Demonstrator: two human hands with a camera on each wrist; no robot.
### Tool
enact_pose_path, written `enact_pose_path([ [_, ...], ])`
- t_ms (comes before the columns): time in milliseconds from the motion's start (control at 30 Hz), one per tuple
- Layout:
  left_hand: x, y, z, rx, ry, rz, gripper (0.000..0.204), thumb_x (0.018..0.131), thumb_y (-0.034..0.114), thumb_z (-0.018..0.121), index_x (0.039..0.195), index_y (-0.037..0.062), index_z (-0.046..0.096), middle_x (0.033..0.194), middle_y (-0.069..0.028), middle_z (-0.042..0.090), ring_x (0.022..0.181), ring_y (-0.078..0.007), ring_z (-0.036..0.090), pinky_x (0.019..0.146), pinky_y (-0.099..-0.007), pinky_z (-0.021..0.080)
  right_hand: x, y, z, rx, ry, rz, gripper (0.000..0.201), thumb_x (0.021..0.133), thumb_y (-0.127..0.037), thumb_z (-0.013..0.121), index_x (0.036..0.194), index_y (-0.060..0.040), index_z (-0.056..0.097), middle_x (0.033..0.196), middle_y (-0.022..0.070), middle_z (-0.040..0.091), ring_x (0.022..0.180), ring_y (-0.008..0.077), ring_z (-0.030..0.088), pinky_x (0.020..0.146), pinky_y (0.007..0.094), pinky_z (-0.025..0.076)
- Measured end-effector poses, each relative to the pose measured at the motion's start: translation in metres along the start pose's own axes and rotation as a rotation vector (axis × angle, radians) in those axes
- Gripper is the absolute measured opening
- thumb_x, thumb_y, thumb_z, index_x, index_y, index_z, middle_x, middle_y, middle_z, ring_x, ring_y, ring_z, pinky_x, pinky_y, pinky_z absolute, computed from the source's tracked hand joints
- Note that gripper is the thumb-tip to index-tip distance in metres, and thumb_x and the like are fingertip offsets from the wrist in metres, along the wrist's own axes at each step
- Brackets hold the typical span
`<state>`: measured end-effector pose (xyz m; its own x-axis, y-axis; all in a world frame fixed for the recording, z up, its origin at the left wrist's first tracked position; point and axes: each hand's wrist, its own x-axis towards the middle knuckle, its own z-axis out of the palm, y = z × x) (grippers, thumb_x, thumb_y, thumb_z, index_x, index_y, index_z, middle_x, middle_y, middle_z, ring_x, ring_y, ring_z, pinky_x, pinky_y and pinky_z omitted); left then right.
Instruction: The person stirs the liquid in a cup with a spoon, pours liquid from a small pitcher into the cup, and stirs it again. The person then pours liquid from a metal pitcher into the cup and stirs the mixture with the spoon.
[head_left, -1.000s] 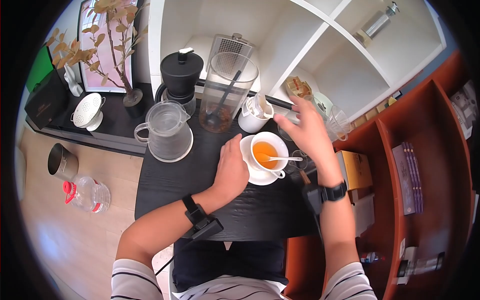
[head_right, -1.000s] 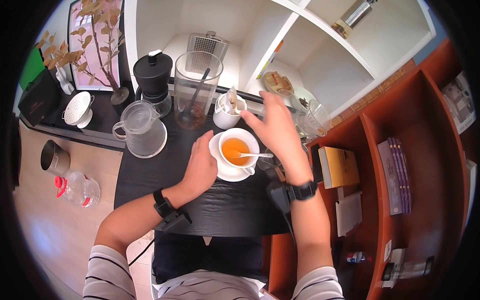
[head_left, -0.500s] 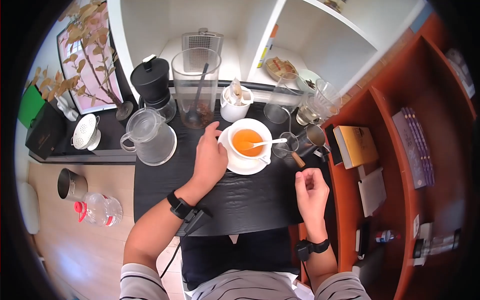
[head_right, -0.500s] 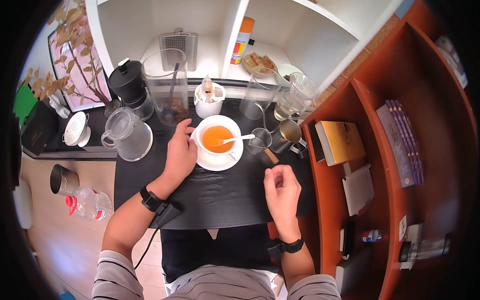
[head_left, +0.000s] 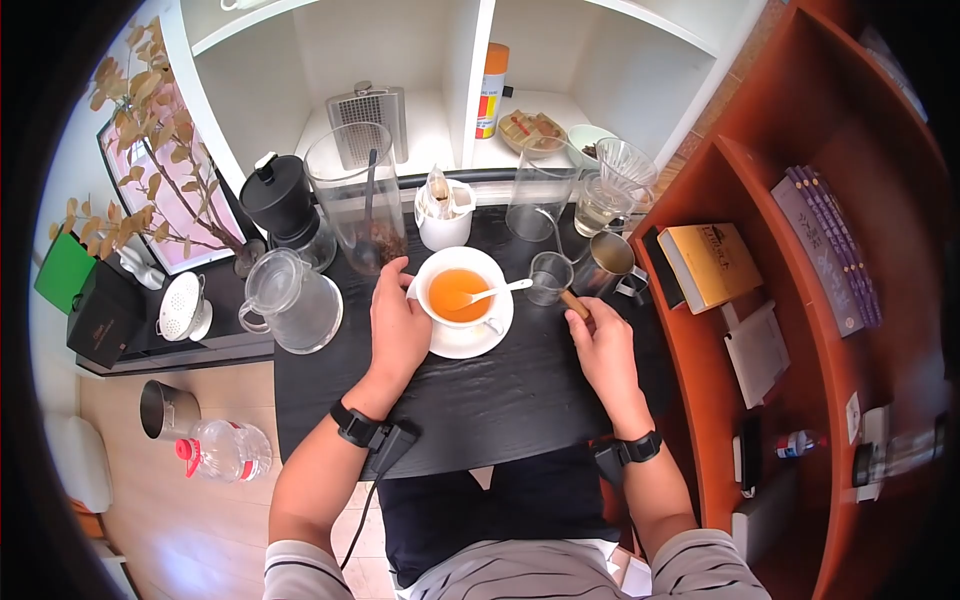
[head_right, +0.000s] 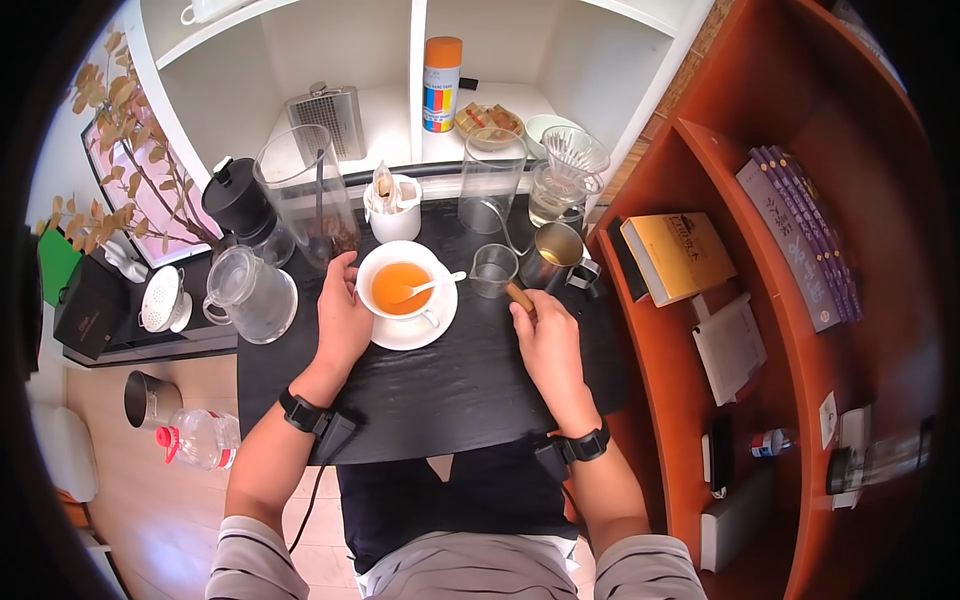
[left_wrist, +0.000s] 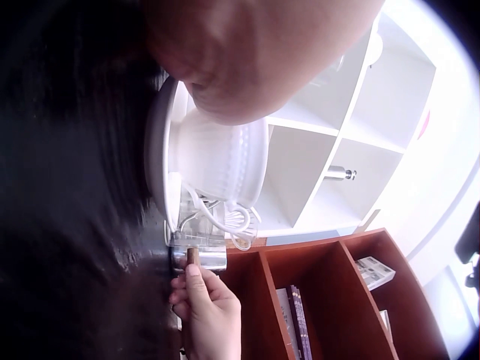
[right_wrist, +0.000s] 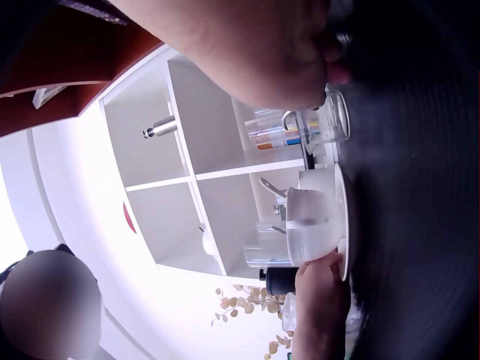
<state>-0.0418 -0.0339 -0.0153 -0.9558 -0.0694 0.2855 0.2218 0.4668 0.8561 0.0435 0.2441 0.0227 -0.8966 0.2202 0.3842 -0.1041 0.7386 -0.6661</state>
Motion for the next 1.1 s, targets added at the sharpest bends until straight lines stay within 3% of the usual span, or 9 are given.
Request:
enact_pose_path([
  [233, 0.002, 0.000, -0.002, -0.038, 0.000, -0.009, 0.043, 0.093, -0.010, 0.056, 0.136, -0.0042, 0.058, 0.107, -0.0196, 0.070, 0.095, -0.0339, 0.070, 0.088, -0.0443, 0.056, 0.034, -0.010, 0.021, -0.040, -0.116, -0.123, 0.022, 0.101, -0.016, 0.073, 0.112, 0.0027, 0.070, 0.096, 0.0246, 0.073, 0.087, 0.0449, 0.072, 0.076, 0.0508, 0.057],
  [433, 0.011, -0.009, -0.005, -0.047, -0.004, 0.006, 0.023, 0.101, -0.002, 0.059, 0.120, -0.0039, 0.071, 0.103, -0.0201, 0.072, 0.087, -0.0315, 0.073, 0.082, -0.0406, 0.057, 0.050, -0.008, 0.042, -0.093, -0.139, -0.271, 0.023, 0.103, -0.019, 0.071, 0.114, 0.0013, 0.067, 0.098, 0.0246, 0.074, 0.088, 0.0449, 0.073, 0.076, 0.0519, 0.058],
  [667, 0.015, 0.007, -0.012, 0.007, -0.068, 0.013, 0.018, 0.101, 0.001, 0.063, 0.114, -0.0027, 0.075, 0.100, -0.0194, 0.073, 0.084, -0.0323, 0.073, 0.080, -0.0398, 0.057, 0.052, 0.000, 0.039, 0.044, -0.171, -0.208, 0.024, 0.102, -0.020, 0.072, 0.115, 0.0003, 0.067, 0.099, 0.0239, 0.075, 0.086, 0.0434, 0.073, 0.075, 0.0492, 0.058],
  [833, 0.014, 0.010, -0.014, 0.068, -0.067, 0.081, 0.017, 0.099, 0.001, 0.064, 0.112, -0.0023, 0.075, 0.094, -0.0193, 0.069, 0.083, -0.0355, 0.071, 0.076, -0.0416, 0.056, 0.052, 0.002, 0.037, 0.123, -0.228, -0.131, 0.027, 0.100, -0.020, 0.075, 0.118, 0.0002, 0.068, 0.095, 0.0219, 0.075, 0.079, 0.0360, 0.075, 0.070, 0.0419, 0.059],
  [1100, 0.012, 0.013, -0.019, 0.076, -0.065, 0.036, 0.016, 0.100, 0.000, 0.059, 0.111, -0.0025, 0.071, 0.101, -0.0233, 0.069, 0.096, -0.0443, 0.069, 0.085, -0.0503, 0.054, 0.052, 0.001, 0.035, 0.132, -0.249, -0.117, 0.025, 0.101, -0.017, 0.074, 0.118, 0.0010, 0.070, 0.088, 0.0162, 0.074, 0.065, 0.0211, 0.067, 0.065, 0.0341, 0.054],
])
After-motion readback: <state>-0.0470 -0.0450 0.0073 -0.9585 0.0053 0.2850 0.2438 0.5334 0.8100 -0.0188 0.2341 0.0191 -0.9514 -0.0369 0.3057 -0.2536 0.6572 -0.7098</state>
